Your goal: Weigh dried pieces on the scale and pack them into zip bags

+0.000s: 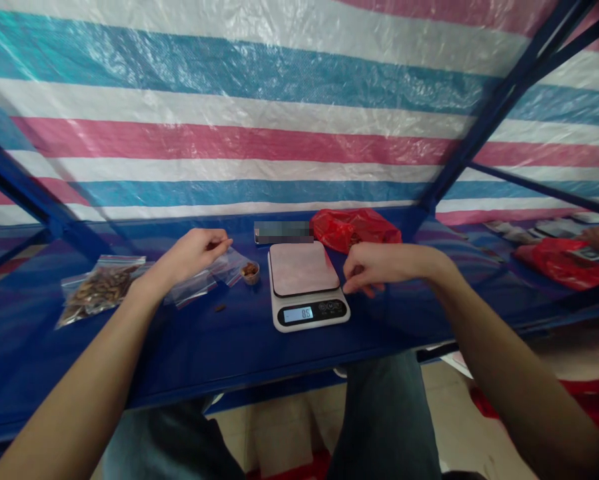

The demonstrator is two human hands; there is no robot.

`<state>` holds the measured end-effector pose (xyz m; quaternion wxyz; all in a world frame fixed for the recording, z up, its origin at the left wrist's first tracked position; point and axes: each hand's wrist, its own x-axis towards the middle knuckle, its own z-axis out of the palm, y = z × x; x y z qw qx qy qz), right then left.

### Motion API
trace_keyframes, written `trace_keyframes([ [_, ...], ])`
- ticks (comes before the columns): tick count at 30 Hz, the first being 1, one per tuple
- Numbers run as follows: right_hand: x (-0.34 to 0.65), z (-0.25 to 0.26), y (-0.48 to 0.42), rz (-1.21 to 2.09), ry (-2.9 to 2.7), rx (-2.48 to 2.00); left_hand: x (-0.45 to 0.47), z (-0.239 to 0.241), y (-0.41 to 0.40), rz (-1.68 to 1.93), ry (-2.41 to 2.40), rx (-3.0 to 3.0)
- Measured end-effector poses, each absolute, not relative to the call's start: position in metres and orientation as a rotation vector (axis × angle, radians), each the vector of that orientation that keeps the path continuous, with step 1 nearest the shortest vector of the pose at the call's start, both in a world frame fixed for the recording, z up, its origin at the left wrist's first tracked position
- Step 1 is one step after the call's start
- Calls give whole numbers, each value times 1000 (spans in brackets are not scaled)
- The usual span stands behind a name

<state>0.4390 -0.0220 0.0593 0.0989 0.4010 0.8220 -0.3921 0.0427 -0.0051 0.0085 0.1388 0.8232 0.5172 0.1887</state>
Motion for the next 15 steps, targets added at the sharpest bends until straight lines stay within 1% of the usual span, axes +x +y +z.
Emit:
trace_keyframes([
  [2, 446, 70, -8, -1249, 2501, 1218, 42, 5, -4, 557, 1539, 2394],
  [4, 453, 71, 5, -1336, 2653, 1345, 42, 4, -4, 558, 1580, 2409],
  [8, 462, 47, 26, -1474, 3049, 1799, 44, 6, -7, 536, 1578, 2416],
  [12, 461, 19, 39, -1364, 3201, 2151, 47, 6, -8, 539, 1540, 2381],
  [15, 454, 10, 40, -1088, 3319, 2260, 50, 5, -10, 576, 1515, 2315],
])
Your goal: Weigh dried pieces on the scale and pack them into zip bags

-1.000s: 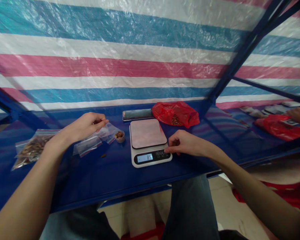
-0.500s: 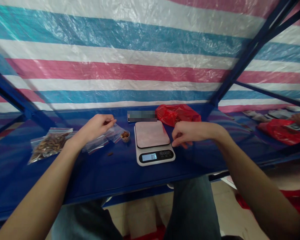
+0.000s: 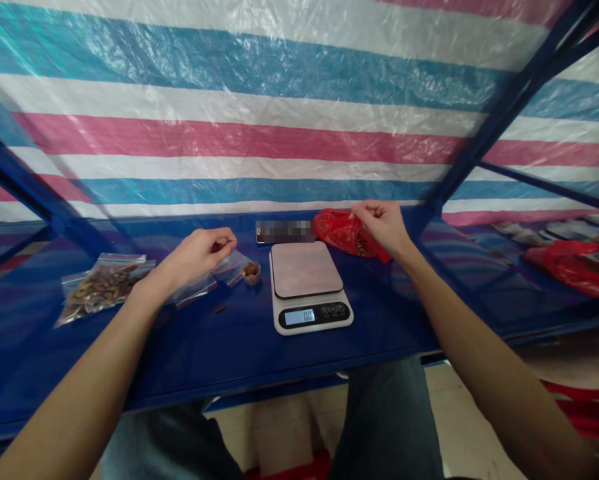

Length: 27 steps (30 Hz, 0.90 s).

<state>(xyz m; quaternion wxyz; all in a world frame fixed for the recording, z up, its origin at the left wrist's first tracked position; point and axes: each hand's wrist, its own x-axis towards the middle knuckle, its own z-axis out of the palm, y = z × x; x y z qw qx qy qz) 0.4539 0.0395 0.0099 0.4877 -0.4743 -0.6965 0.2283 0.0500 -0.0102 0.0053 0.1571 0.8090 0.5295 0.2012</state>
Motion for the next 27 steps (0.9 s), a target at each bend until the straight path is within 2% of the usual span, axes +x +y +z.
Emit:
trace_keyframes([
  [6, 441, 3, 32, 233, -1892, -1160, 62, 18, -21, 618, 1333, 2164],
  [16, 440, 5, 30, 177, -1866, -1177, 74, 15, -31, 431, 1172, 2197],
  [23, 437, 4, 30, 141, -1866, -1115, 99, 35, -28, 735, 1219, 2208],
  [27, 437, 4, 29, 107, -1851, -1109, 140, 32, -22, 676, 1031, 2361],
])
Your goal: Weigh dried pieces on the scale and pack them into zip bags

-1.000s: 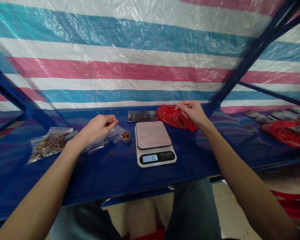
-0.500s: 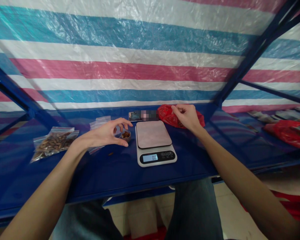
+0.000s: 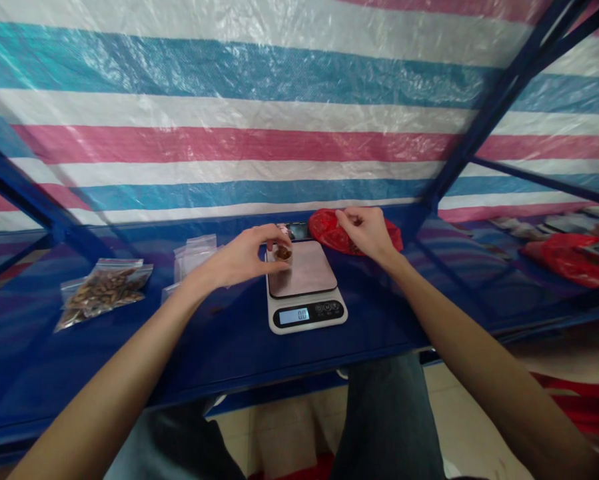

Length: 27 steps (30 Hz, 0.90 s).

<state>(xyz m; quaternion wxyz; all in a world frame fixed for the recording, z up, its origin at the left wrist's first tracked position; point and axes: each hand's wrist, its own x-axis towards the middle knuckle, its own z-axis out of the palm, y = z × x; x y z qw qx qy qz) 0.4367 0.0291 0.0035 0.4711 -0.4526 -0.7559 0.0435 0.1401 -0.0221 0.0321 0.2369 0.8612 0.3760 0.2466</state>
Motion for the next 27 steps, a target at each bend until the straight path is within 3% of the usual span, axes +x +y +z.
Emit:
trace_keyframes([
  [7, 440, 3, 32, 94, -1852, -1119, 146, 35, -13, 695, 1002, 2384],
  [14, 443, 1, 37, 60, -1829, -1128, 89, 22, 6, 1401, 1388, 2025],
  [20, 442, 0, 36, 76, -1839, -1131, 92, 0, -3, 1002, 1706, 2361],
  [27, 437, -1, 33, 147, -1847, -1126, 102, 0, -9, 917, 1680, 2440],
])
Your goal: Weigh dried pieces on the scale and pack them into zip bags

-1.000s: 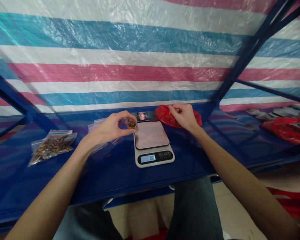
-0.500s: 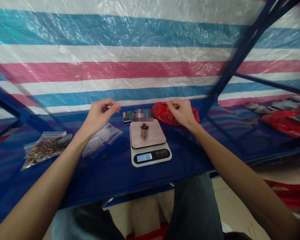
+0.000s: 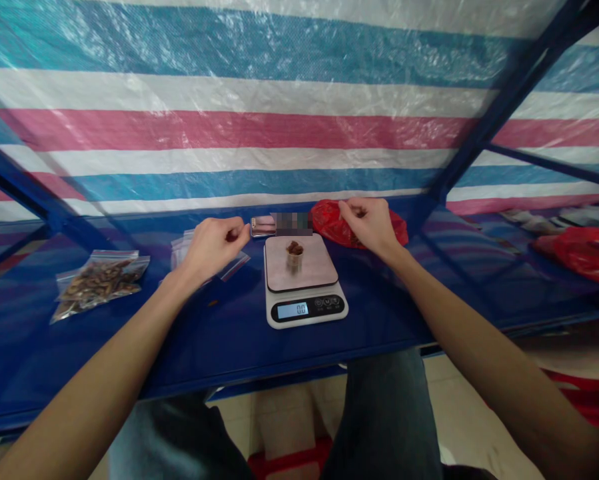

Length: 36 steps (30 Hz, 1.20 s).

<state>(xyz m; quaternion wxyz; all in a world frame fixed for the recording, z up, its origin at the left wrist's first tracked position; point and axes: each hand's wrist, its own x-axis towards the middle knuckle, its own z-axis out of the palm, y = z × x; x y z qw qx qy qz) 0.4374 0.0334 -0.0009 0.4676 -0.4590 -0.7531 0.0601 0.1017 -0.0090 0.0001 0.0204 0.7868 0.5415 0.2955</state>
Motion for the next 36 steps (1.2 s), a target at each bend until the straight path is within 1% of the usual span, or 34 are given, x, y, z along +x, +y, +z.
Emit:
trace_keyframes([
  [8, 433, -5, 30, 208, -1913, -1074, 105, -10, -6, 846, 1560, 2459],
  [20, 433, -5, 32, 215, -1935, -1096, 106, -6, -9, 807, 1523, 2476],
  [22, 434, -5, 33, 210, -1940, -1087, 103, -2, -8, 756, 1520, 2490],
  [25, 436, -6, 33, 218, -1946, -1068, 89, 6, -10, 548, 1472, 2431],
  [28, 438, -5, 33, 225, -1927, -1064, 64, 8, -24, 385, 1358, 2316],
  [31, 438, -5, 34, 211, -1933, -1049, 45, 6, -52, 424, 1349, 2245],
  [36, 437, -8, 36, 225, -1951, -1032, 37, -3, -94, 366, 1425, 2250],
])
